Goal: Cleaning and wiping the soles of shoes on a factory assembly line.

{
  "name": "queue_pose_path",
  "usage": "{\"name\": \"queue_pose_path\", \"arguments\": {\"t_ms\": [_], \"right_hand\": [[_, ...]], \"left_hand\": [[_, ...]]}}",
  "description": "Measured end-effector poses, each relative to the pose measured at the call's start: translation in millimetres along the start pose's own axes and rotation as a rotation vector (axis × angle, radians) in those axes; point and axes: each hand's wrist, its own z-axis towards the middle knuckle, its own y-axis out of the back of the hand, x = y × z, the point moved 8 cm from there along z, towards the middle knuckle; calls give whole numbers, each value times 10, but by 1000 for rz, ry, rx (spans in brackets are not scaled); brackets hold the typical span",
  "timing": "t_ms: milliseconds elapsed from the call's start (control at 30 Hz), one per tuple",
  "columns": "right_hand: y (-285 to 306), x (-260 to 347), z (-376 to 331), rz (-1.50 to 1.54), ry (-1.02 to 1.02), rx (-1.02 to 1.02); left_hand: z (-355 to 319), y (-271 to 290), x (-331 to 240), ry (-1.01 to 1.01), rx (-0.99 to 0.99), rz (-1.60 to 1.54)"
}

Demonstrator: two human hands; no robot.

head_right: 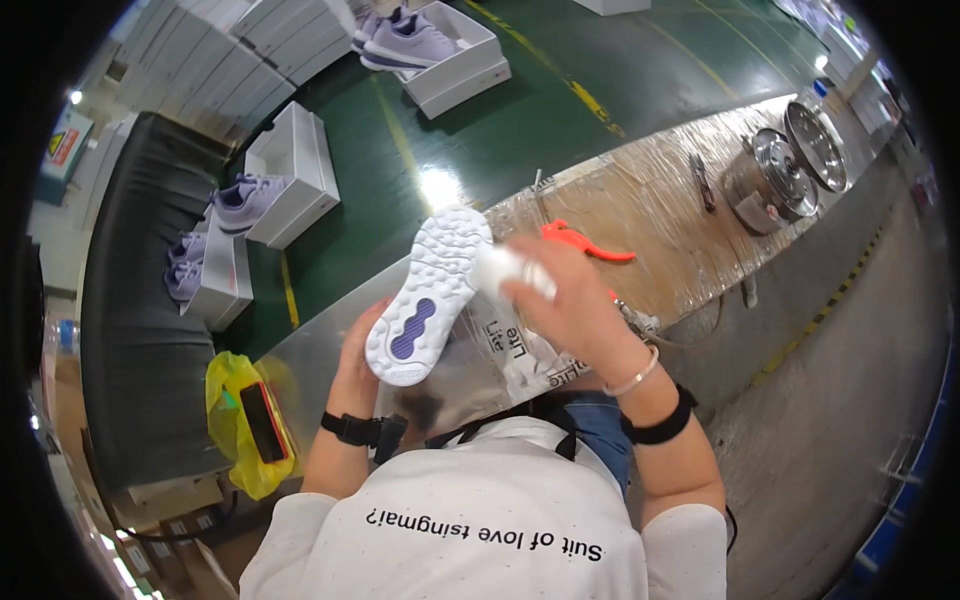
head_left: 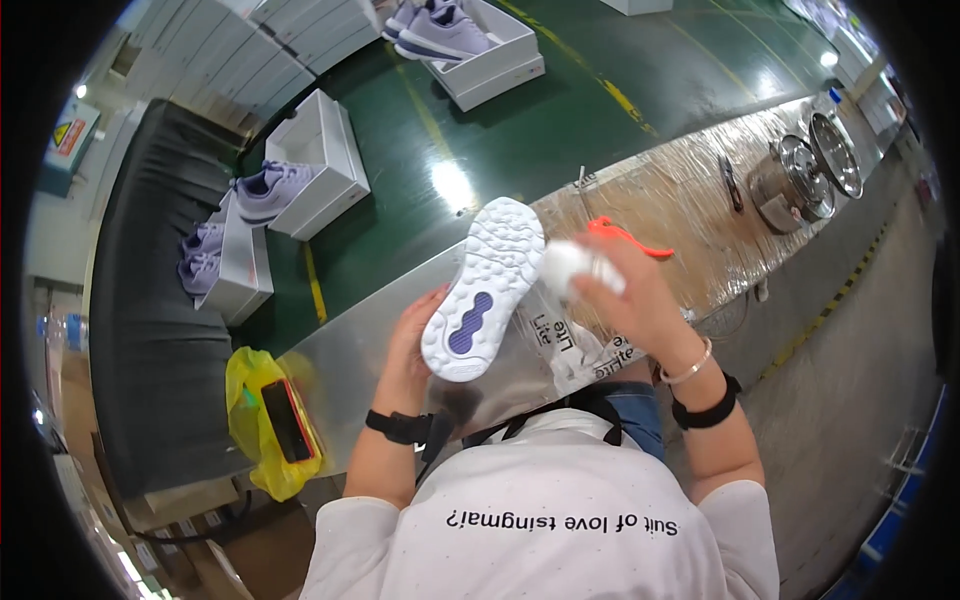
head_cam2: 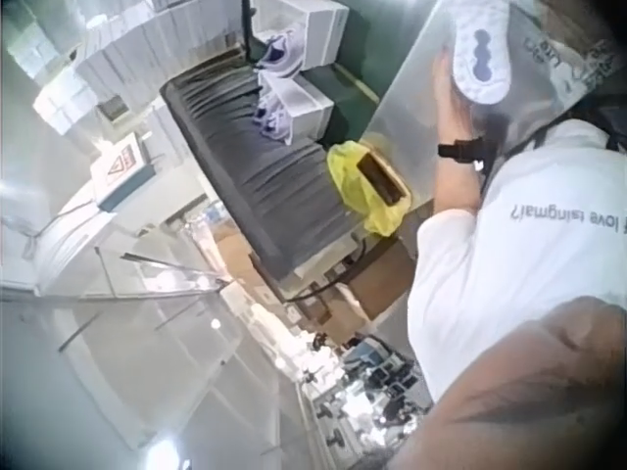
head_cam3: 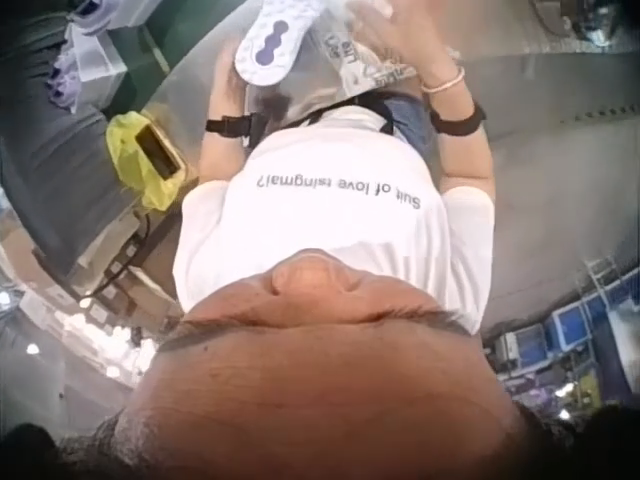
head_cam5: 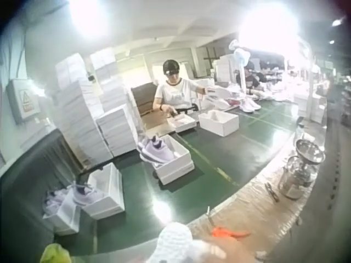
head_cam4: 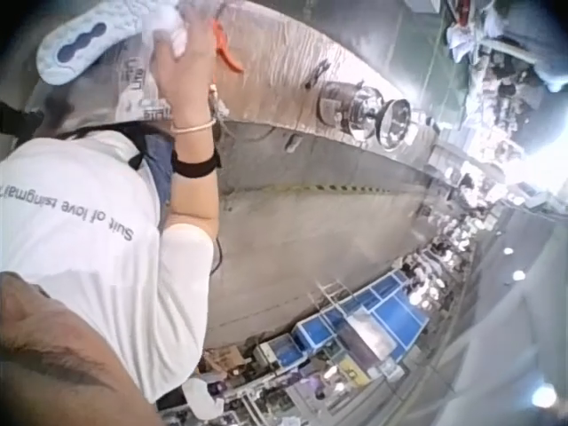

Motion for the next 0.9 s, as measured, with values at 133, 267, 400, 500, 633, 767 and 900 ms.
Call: {"name": "queue_pose_path", "arguments": {"t_ms": [133, 267, 400, 500, 633, 767, 900], "right_hand": [[-302, -359, -38, -149, -151, -270], [-980, 643, -404, -195, 384, 109], [-679, 92, -29, -388, 307, -55], [-357, -341, 191, -336, -1, -281], [-975, 784, -107, -345, 397, 111], [-904, 774, 11, -418, 319, 227], [-705, 434, 294, -465, 237, 144]], "left_hand": [[65, -29, 157, 8, 12, -6], [68, 37, 126, 5, -47, 59], [28, -30, 118, 2, -37, 139], [11, -96, 124, -2, -66, 160], [85, 18, 171, -28, -109, 178], [26, -102, 96, -87, -81, 285], [49, -117, 71, -138, -100, 349]]}}
